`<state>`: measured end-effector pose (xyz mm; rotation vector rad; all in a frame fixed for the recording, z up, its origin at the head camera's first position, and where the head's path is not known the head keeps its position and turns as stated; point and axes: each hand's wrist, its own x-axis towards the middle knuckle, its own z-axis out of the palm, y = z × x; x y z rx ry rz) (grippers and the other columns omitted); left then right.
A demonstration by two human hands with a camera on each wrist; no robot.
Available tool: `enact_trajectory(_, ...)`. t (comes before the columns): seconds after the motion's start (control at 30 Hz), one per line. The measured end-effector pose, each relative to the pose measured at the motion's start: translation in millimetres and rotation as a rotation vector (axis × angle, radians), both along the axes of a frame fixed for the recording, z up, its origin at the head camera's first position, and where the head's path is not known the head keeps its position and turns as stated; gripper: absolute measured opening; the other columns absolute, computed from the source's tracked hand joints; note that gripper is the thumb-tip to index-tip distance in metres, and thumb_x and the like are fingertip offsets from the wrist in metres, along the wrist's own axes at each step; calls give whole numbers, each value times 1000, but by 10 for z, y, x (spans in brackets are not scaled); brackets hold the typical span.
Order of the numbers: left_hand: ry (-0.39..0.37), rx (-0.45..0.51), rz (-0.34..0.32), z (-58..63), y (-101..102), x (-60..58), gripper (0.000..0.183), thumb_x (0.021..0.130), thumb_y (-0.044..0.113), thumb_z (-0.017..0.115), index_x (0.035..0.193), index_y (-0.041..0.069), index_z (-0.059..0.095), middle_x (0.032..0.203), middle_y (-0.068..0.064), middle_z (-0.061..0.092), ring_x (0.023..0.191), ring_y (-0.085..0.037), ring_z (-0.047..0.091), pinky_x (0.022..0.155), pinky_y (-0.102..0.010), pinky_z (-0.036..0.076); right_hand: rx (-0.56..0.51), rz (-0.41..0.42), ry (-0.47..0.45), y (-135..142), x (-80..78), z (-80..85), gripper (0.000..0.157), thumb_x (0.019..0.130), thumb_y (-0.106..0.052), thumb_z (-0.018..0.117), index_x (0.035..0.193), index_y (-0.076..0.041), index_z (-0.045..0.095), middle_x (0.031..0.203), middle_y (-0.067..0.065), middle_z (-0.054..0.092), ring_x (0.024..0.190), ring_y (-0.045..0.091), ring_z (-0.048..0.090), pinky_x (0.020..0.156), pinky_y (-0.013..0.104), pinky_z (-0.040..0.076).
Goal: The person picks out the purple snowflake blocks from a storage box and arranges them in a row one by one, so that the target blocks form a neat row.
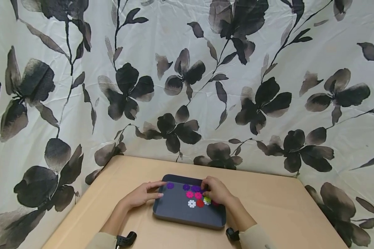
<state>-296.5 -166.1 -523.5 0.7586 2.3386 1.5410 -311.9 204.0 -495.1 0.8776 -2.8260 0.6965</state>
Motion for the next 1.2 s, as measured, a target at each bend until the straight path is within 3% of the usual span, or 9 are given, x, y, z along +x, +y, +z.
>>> enact_trajectory(0.17,2,-10,0,-19,-9,-12,59,100,31,72,152,11,54,163,-19,41,154,-42,32,128,-56,25,-117,14,-124,68,26,18,6,89,-5,81,91,-8,76,85,-3,67,73,8,57,64,22,53)
enact_trajectory(0.33,-1,-20,5,8,-7,-5,59,99,32,72,152,13,55,164,-18,41,154,-42,32,127,-57,26,-327,-22,-223,173,85,53,5,94,-11,77,94,-7,80,87,3,74,62,15,67,54,27,61)
enact_trajectory(0.57,-1,-21,4,23,-10,11,58,100,29,71,153,12,54,164,-17,41,155,-42,32,128,-59,25,-573,-82,-224,353,209,137,16,95,-14,77,103,0,79,96,12,73,64,23,71,54,33,63)
enact_trajectory(0.9,-47,-3,8,29,-15,7,66,95,31,78,153,13,53,165,-14,41,156,-37,30,129,-54,24,-670,-150,-271,687,261,196,36,91,-5,79,126,-1,72,122,20,69,90,21,75,78,29,66)
enact_trajectory(1.2,-28,-35,17,15,-16,7,73,90,34,83,154,16,53,164,-12,42,156,-33,32,127,-49,26,-748,-260,-278,906,270,125,39,91,1,77,128,7,68,119,27,70,88,18,75,79,27,66)
